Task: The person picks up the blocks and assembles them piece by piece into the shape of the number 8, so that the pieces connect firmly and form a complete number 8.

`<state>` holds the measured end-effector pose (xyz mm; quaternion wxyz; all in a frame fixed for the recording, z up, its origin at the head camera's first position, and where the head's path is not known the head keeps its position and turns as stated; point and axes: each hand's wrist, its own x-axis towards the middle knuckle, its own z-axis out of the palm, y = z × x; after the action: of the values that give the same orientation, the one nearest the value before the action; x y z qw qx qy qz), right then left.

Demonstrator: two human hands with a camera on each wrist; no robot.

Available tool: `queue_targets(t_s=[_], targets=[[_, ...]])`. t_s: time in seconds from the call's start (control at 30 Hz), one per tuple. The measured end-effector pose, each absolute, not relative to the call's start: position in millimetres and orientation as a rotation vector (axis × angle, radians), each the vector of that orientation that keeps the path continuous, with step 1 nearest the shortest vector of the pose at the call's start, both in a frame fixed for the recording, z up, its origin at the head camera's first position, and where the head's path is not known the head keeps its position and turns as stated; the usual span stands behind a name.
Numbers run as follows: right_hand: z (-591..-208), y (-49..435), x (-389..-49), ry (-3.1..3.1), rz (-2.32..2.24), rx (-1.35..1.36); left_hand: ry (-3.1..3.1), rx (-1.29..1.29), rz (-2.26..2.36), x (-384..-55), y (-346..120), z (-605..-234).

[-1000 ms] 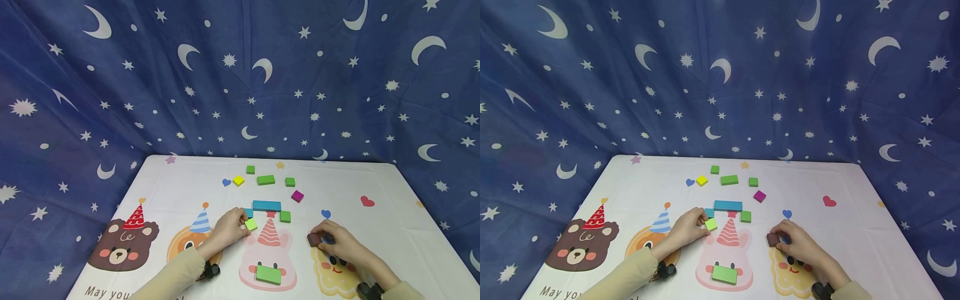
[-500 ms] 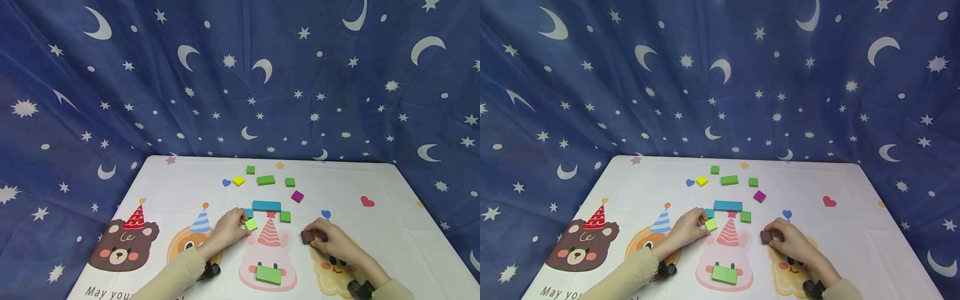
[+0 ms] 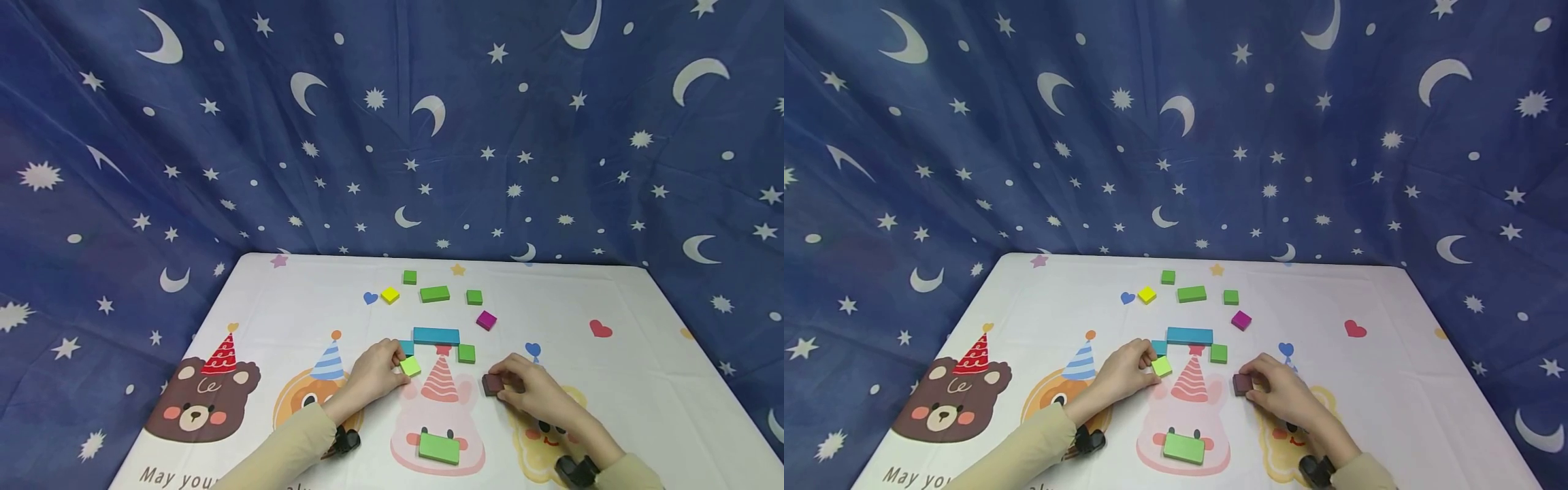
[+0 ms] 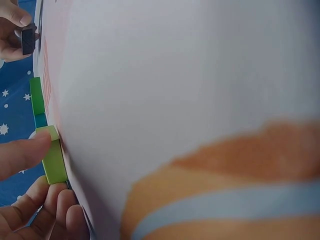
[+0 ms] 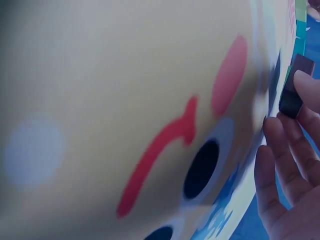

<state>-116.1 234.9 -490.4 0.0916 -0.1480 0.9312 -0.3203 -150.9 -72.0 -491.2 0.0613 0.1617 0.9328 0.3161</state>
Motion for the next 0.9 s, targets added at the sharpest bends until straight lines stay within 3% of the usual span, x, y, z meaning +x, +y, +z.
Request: queue_targets(t_s=[0.9], targets=[[-492, 189, -119, 2.914, -0.913, -0.265, 2.814, 0.488, 0.959, -152, -73, -492]])
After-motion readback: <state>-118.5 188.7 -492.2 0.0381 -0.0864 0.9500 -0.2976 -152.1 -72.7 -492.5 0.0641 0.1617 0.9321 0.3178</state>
